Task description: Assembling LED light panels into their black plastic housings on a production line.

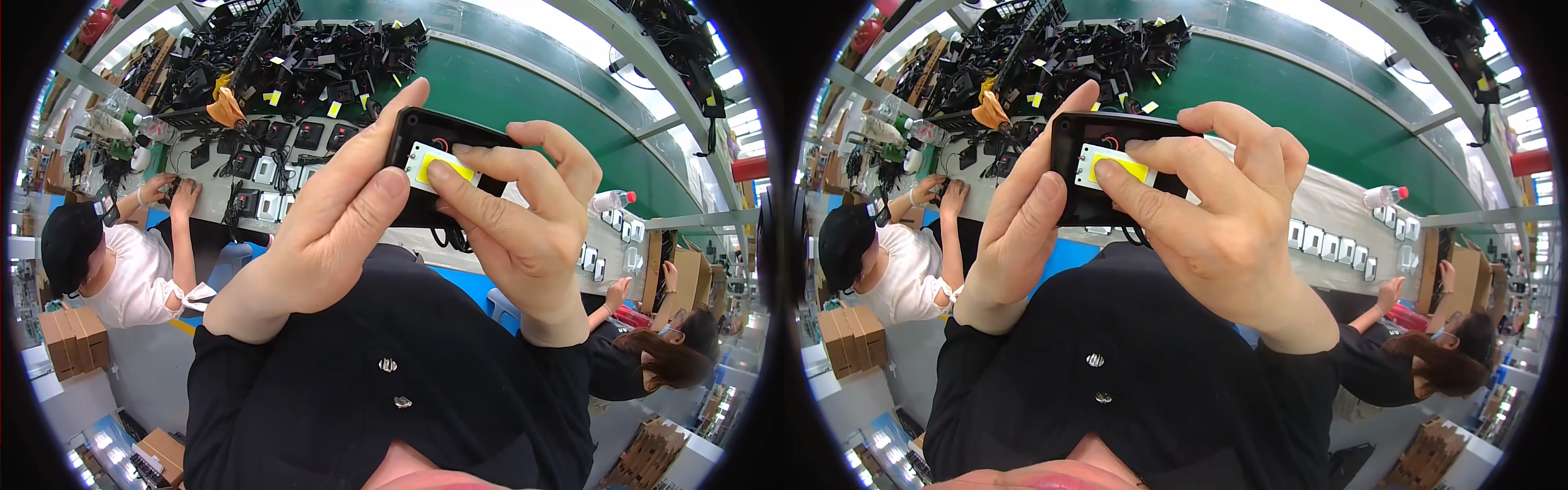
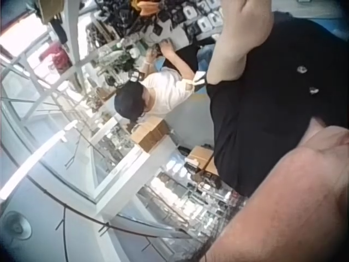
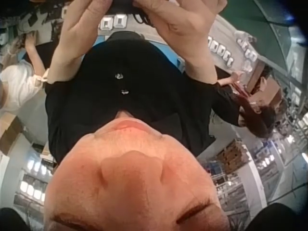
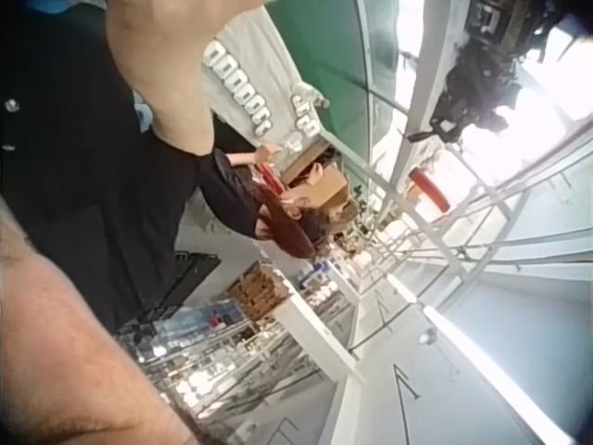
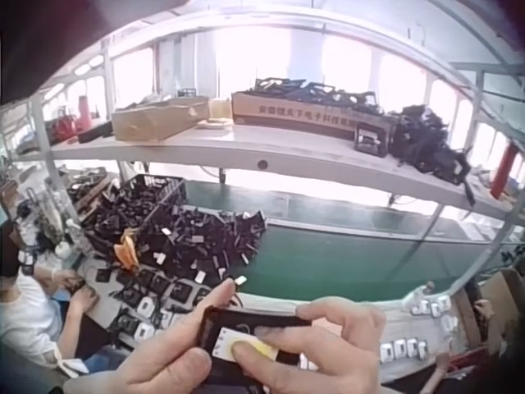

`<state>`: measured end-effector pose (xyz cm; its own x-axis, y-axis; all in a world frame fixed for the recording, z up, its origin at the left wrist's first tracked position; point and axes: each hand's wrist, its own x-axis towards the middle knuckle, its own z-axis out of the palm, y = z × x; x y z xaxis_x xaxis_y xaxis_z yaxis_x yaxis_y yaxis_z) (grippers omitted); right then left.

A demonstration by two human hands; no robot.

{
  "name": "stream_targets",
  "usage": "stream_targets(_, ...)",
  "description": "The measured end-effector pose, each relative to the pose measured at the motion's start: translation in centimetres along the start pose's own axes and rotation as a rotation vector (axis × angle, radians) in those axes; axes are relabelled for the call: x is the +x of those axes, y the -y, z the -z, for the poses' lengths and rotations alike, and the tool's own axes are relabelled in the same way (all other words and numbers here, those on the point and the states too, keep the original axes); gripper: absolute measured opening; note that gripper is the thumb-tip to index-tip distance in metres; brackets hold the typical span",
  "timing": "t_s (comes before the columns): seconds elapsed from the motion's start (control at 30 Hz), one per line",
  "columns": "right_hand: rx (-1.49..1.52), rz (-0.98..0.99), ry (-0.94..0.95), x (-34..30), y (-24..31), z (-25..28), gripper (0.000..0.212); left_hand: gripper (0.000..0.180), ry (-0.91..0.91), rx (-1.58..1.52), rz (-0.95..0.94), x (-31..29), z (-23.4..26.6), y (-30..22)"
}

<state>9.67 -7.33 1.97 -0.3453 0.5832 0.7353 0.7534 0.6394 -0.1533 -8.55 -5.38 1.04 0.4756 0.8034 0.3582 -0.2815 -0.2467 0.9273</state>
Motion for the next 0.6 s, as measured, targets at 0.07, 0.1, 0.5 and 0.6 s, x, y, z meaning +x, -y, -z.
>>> stream_targets(0.07,-0.032,0.012,0.009,0.0,-0.1,0.1,0.037,0.048,-0.006,0.020,0.000,-0.1,0.1,0.1)
stream_targets(0.1,-0.064,0.026,0.017,0.0,-0.2,0.2,0.036,0.048,-0.012,0.042,-0.002,-0.1,0.1,0.1)
stream_targets(0.5,-0.089,0.030,0.070,0.3,0.1,1.2,0.035,0.054,0.071,0.171,0.039,-0.2,0.4,-0.1)
stream_targets(0.6,-0.060,0.019,0.042,0.2,0.0,1.0,0.034,0.054,0.043,0.235,-0.023,-0.2,0.1,-0.2)
